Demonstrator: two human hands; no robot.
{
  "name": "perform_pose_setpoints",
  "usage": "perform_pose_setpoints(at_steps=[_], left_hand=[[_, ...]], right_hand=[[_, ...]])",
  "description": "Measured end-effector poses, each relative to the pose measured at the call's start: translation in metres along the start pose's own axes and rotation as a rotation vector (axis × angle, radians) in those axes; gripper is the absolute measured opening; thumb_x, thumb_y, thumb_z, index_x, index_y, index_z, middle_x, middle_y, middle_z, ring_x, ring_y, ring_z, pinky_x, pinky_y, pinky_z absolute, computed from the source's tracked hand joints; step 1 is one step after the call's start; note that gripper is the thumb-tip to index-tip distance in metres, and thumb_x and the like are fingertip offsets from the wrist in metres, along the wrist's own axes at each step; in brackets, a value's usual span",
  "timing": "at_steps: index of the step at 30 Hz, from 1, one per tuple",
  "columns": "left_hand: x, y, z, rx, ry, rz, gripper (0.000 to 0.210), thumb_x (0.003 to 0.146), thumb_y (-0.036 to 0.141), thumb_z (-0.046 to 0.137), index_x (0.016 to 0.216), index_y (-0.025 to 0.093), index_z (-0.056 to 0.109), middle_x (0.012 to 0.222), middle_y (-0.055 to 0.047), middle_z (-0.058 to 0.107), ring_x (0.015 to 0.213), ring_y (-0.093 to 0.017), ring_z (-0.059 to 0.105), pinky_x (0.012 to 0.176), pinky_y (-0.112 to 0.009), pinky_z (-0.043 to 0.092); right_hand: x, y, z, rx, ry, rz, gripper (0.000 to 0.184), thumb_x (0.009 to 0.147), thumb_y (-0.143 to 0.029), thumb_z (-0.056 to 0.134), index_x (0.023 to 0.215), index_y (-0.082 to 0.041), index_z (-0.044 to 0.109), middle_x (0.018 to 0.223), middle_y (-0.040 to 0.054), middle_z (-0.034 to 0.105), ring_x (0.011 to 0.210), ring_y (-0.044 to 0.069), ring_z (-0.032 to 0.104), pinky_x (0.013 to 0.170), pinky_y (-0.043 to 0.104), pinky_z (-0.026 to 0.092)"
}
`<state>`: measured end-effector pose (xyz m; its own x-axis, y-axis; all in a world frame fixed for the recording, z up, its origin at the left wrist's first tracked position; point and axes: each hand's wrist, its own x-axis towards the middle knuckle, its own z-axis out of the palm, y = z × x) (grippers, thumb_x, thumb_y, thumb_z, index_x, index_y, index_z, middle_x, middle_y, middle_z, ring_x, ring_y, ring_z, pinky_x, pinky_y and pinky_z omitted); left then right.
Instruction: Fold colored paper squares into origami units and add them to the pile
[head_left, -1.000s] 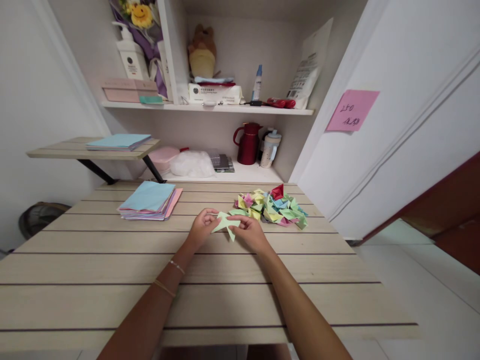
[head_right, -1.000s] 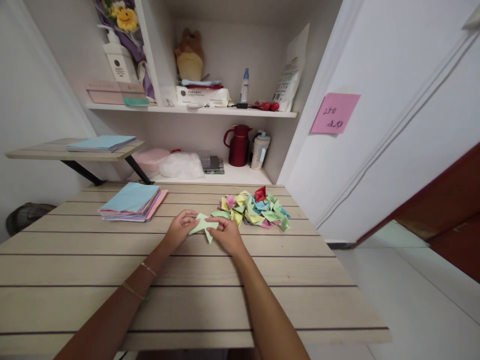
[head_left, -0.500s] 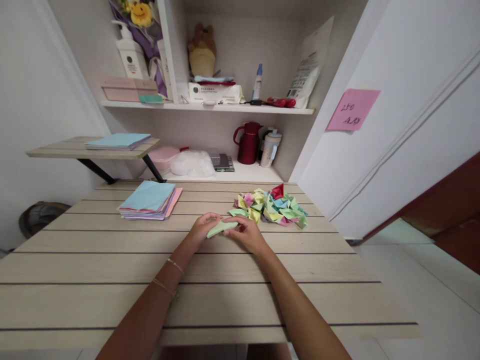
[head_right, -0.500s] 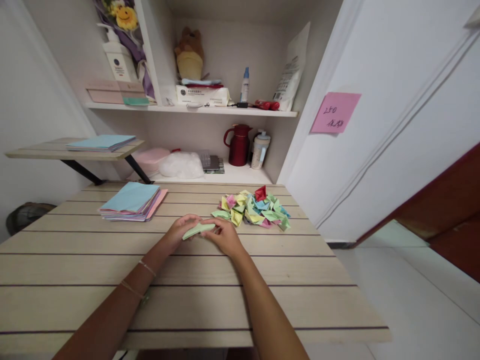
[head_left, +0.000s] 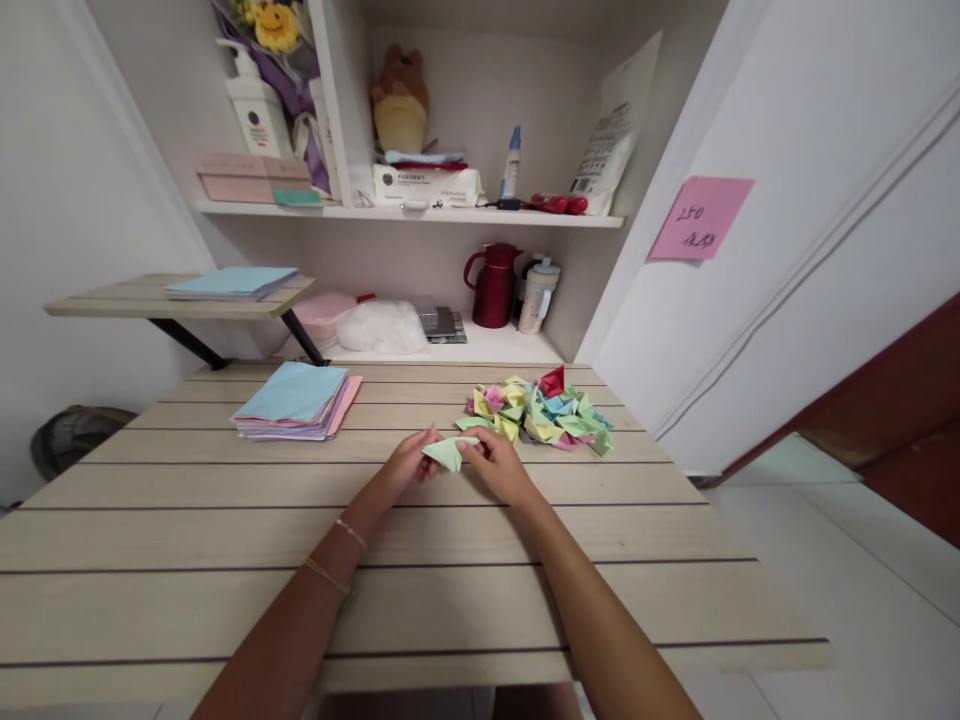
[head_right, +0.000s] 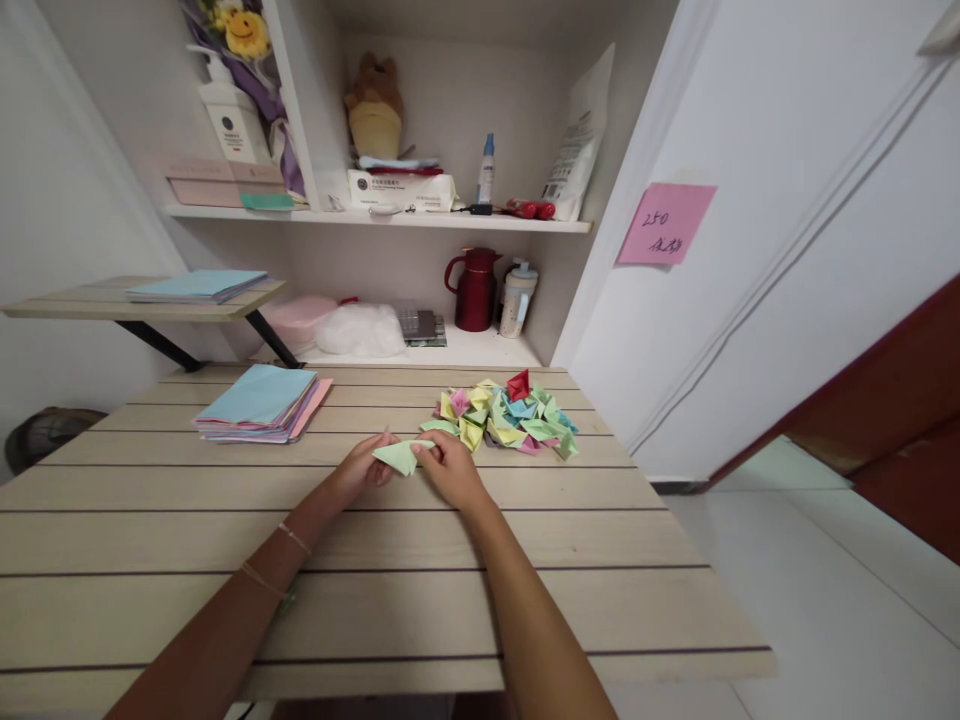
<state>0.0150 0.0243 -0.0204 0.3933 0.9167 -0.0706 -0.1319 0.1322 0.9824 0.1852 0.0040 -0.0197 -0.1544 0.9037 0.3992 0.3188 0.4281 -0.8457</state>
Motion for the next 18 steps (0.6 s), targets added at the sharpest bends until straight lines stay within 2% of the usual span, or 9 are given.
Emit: perform_pose_setpoints(at_steps=[3,5,8,11,14,18], left_hand=[[0.0,0.001,-0.003,-0.013,-0.038,-0.002,0.052,0.069,0.065,0.046,0.073,0.014,0.056,0.044,0.002,0.049,0.034,-0.006,0.038,0.036,-0.018,0.025],[-0.001,0.003,-0.005,0.015,-0.035,0.025,0.052,0.067,0.065,0.049,0.076,0.014,0.057,0.046,0.002,0.051,0.036,-0.007,0.04,0.036,-0.018,0.027],[-0.003,0.006,-0.004,0.167,0.026,0.099,0.042,0.064,0.053,0.062,0.078,0.013,0.06,0.045,0.003,0.052,0.037,-0.006,0.042,0.037,-0.017,0.03],[-0.006,0.008,-0.001,0.28,0.077,0.156,0.033,0.066,0.042,0.065,0.081,0.012,0.064,0.051,0.0,0.059,0.04,-0.008,0.046,0.041,-0.019,0.037],[-0.009,0.007,0.003,0.323,0.068,0.202,0.031,0.07,0.038,0.062,0.088,0.013,0.067,0.067,-0.005,0.068,0.05,-0.011,0.056,0.053,-0.023,0.047],[-0.012,0.006,0.007,0.473,0.045,0.287,0.03,0.071,0.034,0.061,0.094,0.017,0.069,0.081,-0.005,0.07,0.07,-0.018,0.064,0.068,-0.027,0.05]], right_hand=[[0.0,0.001,-0.001,0.14,-0.019,0.121,0.027,0.073,-0.044,0.058,0.073,-0.017,0.061,0.051,-0.0047,0.039,0.047,0.009,0.033,0.044,0.021,0.025],[0.0,0.001,-0.001,0.225,-0.008,0.19,0.03,0.068,-0.046,0.062,0.071,-0.017,0.061,0.05,-0.0045,0.041,0.045,0.008,0.033,0.042,0.021,0.023],[0.001,0.001,-0.001,0.338,0.032,0.246,0.032,0.063,-0.045,0.068,0.073,-0.016,0.06,0.047,-0.0059,0.042,0.042,0.007,0.031,0.04,0.02,0.022],[0.002,0.002,0.001,0.446,0.082,0.282,0.035,0.06,-0.044,0.07,0.078,-0.016,0.057,0.042,-0.0089,0.04,0.037,0.005,0.03,0.037,0.019,0.022],[0.003,0.005,0.004,0.541,0.152,0.329,0.041,0.059,-0.044,0.07,0.086,-0.018,0.053,0.045,-0.0086,0.048,0.035,0.005,0.035,0.035,0.018,0.025],[0.004,0.01,0.008,0.664,0.219,0.37,0.047,0.057,-0.041,0.073,0.09,-0.02,0.049,0.055,-0.006,0.057,0.041,0.008,0.048,0.04,0.02,0.038]])
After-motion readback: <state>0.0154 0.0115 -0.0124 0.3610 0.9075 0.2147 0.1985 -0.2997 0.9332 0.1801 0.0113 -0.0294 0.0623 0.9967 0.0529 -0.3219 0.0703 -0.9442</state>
